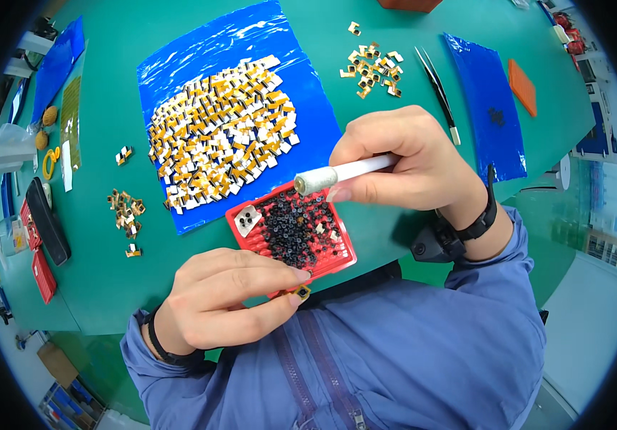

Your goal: The person uses a white cylindrical tool to pick up small black components from a red tray and places them onto a blue mat. The person repeatedly handles the components one by one, moving them from the tray to the mat in a repetitive assembly process.

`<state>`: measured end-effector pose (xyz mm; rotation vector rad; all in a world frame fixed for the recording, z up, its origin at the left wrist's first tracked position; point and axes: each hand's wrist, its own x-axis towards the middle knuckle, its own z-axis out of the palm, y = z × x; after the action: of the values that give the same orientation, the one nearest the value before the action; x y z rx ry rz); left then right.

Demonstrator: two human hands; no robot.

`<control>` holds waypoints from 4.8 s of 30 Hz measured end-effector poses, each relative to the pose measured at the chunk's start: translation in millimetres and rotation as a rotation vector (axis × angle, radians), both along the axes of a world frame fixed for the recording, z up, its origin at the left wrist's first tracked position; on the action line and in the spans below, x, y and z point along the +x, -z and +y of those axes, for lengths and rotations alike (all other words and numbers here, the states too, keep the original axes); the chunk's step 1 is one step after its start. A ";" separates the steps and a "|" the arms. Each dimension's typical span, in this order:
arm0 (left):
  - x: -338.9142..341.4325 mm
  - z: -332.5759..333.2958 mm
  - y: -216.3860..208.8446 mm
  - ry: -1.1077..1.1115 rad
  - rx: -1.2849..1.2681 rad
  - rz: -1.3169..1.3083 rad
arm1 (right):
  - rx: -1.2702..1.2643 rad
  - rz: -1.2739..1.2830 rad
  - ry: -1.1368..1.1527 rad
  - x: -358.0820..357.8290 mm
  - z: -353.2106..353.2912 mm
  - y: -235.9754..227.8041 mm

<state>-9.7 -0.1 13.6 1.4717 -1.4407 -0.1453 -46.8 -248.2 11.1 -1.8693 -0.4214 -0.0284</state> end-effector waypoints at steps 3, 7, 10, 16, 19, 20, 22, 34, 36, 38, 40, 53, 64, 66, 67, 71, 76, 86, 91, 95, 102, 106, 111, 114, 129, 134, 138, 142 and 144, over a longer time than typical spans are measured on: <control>0.5 1.1 2.1 0.003 0.000 0.019 | -0.018 0.014 0.009 0.9 -0.7 1.8; 1.0 1.8 2.1 0.006 0.002 0.027 | -0.029 0.013 0.021 1.4 -0.3 2.6; 0.9 1.7 1.8 0.004 0.004 0.025 | -0.031 0.014 0.024 1.3 -0.2 4.1; 1.5 0.5 3.5 0.011 0.005 0.032 | 0.008 -0.008 -0.070 -0.3 -0.2 3.9; -0.8 -1.4 4.8 -0.035 0.036 0.098 | 0.032 -0.011 -0.241 0.1 3.2 -3.9; -2.5 -3.3 5.6 -0.063 0.049 0.128 | 0.040 -0.011 -0.276 -0.3 5.1 -5.2; -3.3 -6.6 9.9 -0.098 0.103 0.241 | 0.018 -0.014 -0.342 -0.6 8.5 -6.1; 3.3 -11.1 22.3 -0.065 0.200 0.895 | -0.181 -0.090 -0.095 0.0 21.2 -7.2; 6.9 -10.5 23.5 -0.013 0.198 0.882 | -0.209 -0.091 -0.119 0.4 20.1 -7.2; 7.9 -11.9 19.4 0.021 0.154 0.913 | -0.237 -0.126 -0.098 2.2 16.9 -3.6; 12.5 -10.3 16.4 -0.075 0.147 0.870 | -0.263 -0.195 -0.031 4.4 11.1 -0.8; 107.5 150.2 27.4 -1.097 0.555 0.215 | -0.301 -0.046 0.532 18.9 -49.0 0.9; 108.9 147.4 38.9 -1.014 0.569 0.283 | -0.493 0.035 0.548 18.8 -68.2 13.8; 107.4 147.0 36.0 -1.013 0.558 0.290 | -0.470 0.085 0.504 19.3 -65.1 11.2; 110.1 148.2 38.6 -0.996 0.562 0.293 | -0.469 0.063 0.509 18.6 -64.2 11.1; 113.6 148.9 44.7 -0.976 0.530 0.312 | -0.509 -0.030 0.543 16.3 -60.7 11.5; 119.5 156.7 50.6 -1.006 0.397 0.361 | -0.608 -0.093 0.553 17.2 -62.2 14.5; 102.3 130.7 21.7 -0.714 -0.203 0.661 | -0.434 0.023 0.459 11.7 -48.9 -3.3; 68.9 76.9 3.8 -0.482 -0.095 0.803 | -0.088 0.073 0.169 0.1 -34.6 -5.5; 49.9 45.5 -1.3 -0.292 0.061 0.802 | -0.204 -0.027 -0.138 -11.7 -9.4 -21.2; 27.2 4.5 9.2 -0.035 0.199 0.970 | -0.192 0.144 -0.400 -17.2 15.2 -4.2; 27.0 8.3 17.9 0.006 0.150 1.084 | -0.196 0.204 -0.315 -10.8 16.6 -12.9; 18.2 4.6 18.0 0.126 0.042 1.363 | -0.064 0.225 -0.248 -10.2 14.4 -4.6; 16.9 3.1 23.6 0.174 -0.022 1.413 | -0.021 0.249 -0.244 -9.5 14.6 -5.7; 16.5 2.3 27.3 0.195 0.053 1.424 | 0.058 0.271 -0.182 -10.7 14.1 -3.2; 15.5 2.4 26.6 0.178 0.074 1.383 | -0.004 0.163 -0.199 -7.1 13.0 -7.5; 15.8 2.4 26.6 0.174 0.091 1.362 | 0.061 0.273 -0.207 -9.7 11.8 -3.5; 14.7 2.8 26.6 0.174 0.091 1.358 | 0.066 0.261 -0.188 -9.1 11.8 -6.5; 14.8 2.8 26.2 0.169 0.093 1.365 | 0.058 0.250 -0.189 -9.6 11.7 -4.5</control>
<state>5.1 2.7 -12.6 0.8974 -0.4040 -1.0906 -56.4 -236.5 15.6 -1.7425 -0.4161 0.3142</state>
